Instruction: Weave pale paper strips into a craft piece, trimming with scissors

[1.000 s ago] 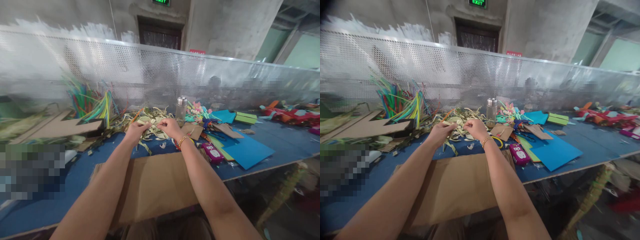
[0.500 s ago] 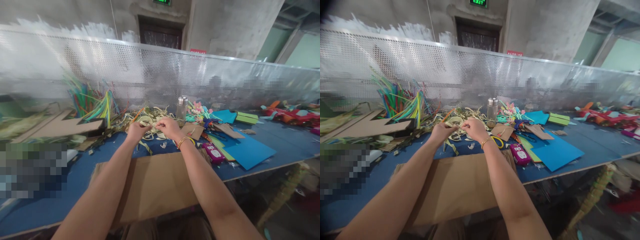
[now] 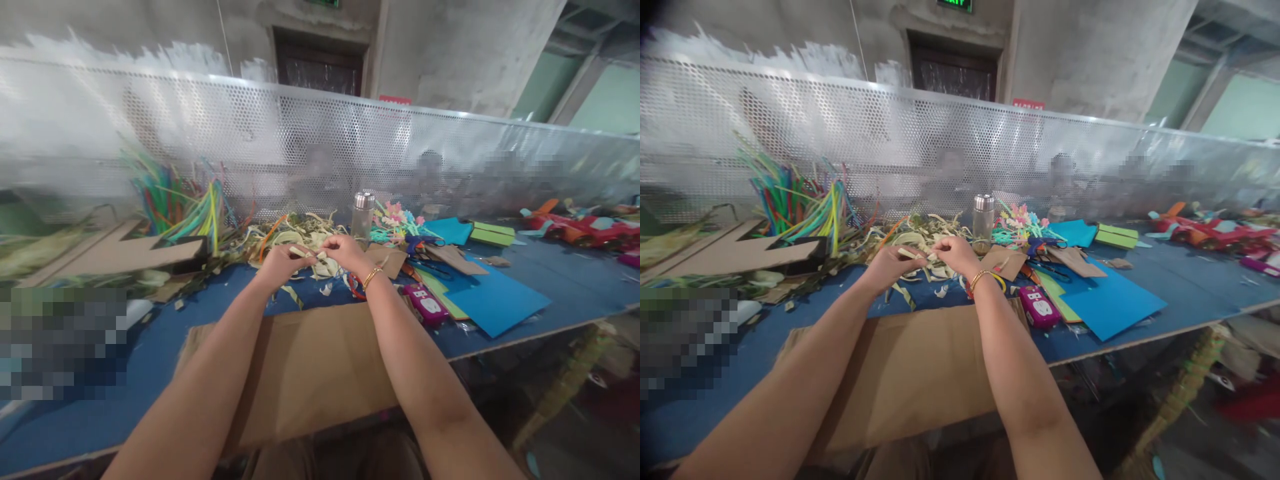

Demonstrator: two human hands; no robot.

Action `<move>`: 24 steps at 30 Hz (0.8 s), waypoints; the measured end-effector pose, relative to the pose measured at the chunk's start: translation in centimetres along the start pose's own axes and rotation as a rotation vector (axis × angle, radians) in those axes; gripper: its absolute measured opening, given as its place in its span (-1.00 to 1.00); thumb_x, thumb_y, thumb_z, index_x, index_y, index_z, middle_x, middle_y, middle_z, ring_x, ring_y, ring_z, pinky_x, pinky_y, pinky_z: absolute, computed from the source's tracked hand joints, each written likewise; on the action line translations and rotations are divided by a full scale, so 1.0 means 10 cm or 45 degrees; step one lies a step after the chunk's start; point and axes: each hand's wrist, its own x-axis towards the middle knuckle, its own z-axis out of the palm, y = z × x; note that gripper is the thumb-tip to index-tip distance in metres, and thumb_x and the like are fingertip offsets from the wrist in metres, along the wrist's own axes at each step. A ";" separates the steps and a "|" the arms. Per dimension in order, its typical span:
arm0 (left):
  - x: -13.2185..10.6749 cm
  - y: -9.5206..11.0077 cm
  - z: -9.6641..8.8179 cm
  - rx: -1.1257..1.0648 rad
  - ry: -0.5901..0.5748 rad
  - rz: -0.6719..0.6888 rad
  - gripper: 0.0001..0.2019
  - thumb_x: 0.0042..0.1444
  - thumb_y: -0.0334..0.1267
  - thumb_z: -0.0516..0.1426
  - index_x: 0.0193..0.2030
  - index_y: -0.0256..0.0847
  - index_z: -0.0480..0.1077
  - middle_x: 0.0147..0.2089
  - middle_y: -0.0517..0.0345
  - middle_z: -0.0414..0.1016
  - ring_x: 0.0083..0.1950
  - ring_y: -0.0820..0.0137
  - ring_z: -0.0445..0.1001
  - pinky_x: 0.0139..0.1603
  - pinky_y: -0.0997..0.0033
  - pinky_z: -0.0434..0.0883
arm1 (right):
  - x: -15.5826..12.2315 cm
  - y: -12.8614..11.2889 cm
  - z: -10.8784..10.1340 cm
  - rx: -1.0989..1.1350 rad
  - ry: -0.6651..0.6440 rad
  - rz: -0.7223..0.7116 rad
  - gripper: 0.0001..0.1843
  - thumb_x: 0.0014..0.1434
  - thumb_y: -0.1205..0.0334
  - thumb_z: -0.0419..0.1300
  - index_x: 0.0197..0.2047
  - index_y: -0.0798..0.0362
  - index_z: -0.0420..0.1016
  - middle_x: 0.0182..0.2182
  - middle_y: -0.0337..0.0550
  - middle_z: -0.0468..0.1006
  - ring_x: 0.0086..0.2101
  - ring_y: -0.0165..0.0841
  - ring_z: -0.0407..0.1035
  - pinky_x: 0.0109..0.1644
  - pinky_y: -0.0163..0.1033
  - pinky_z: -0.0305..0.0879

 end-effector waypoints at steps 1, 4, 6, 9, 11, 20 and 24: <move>0.00 0.00 0.00 -0.061 0.033 -0.033 -0.69 -0.26 -0.09 0.38 -0.41 -0.25 0.55 -0.42 0.08 0.54 -0.38 0.36 0.43 -0.31 0.40 0.33 | 0.00 0.01 0.01 0.020 0.002 0.018 -0.88 0.04 0.25 0.27 -0.44 0.14 0.54 -0.51 -0.27 0.49 -0.46 -0.47 0.30 -0.32 -0.36 0.16; 0.02 -0.03 -0.01 -0.185 0.165 -0.093 -0.65 -0.30 -0.08 0.39 -0.40 -0.28 0.55 -0.43 0.10 0.51 -0.38 0.38 0.42 -0.34 0.42 0.31 | 0.00 0.00 0.04 0.022 0.012 0.002 -0.85 0.03 0.20 0.27 -0.43 0.13 0.54 -0.53 -0.28 0.48 -0.47 -0.48 0.28 -0.33 -0.37 0.13; 0.03 -0.04 -0.02 -0.204 0.239 -0.110 -0.64 -0.30 -0.06 0.39 -0.42 -0.30 0.54 -0.43 0.10 0.51 -0.41 0.41 0.39 -0.38 0.44 0.28 | 0.00 -0.03 0.06 -0.031 0.039 -0.043 -0.84 0.03 0.18 0.27 -0.43 0.11 0.55 -0.54 -0.29 0.47 -0.48 -0.49 0.25 -0.35 -0.37 0.10; 0.03 -0.05 -0.02 -0.175 0.305 -0.126 -0.64 -0.30 -0.05 0.38 -0.44 -0.31 0.53 -0.46 0.13 0.49 -0.46 0.45 0.34 -0.43 0.46 0.24 | 0.00 -0.08 0.08 -0.121 0.052 -0.095 -0.86 0.04 0.20 0.27 -0.43 0.11 0.57 -0.58 -0.31 0.43 -0.52 -0.51 0.19 -0.38 -0.37 0.04; 0.02 -0.04 -0.02 -0.135 0.319 -0.146 -0.65 -0.29 -0.05 0.37 -0.45 -0.32 0.53 -0.50 0.15 0.47 -0.48 0.46 0.31 -0.45 0.46 0.22 | -0.01 -0.11 0.09 -0.158 0.025 -0.117 -0.88 0.05 0.23 0.27 -0.42 0.11 0.58 -0.58 -0.31 0.43 -0.53 -0.52 0.17 -0.39 -0.37 0.01; 0.00 -0.03 -0.06 0.022 0.318 -0.221 -0.71 -0.30 -0.09 0.34 -0.54 -0.30 0.49 -0.62 0.22 0.35 -0.54 0.46 0.24 -0.50 0.45 0.15 | -0.02 -0.11 0.12 -0.372 0.023 -0.214 -0.92 0.08 0.27 0.29 -0.40 0.07 0.60 -0.46 -0.24 0.45 -0.43 -0.46 0.26 -0.31 -0.35 0.11; 0.01 -0.03 -0.06 0.182 0.280 -0.208 -0.76 -0.29 -0.16 0.33 -0.65 -0.27 0.42 -0.69 0.28 0.21 -0.57 0.49 0.17 -0.53 0.46 0.05 | -0.04 -0.15 0.12 -0.471 0.048 -0.266 -0.93 0.11 0.27 0.28 -0.38 0.06 0.59 -0.37 -0.19 0.48 -0.33 -0.41 0.32 -0.21 -0.32 0.15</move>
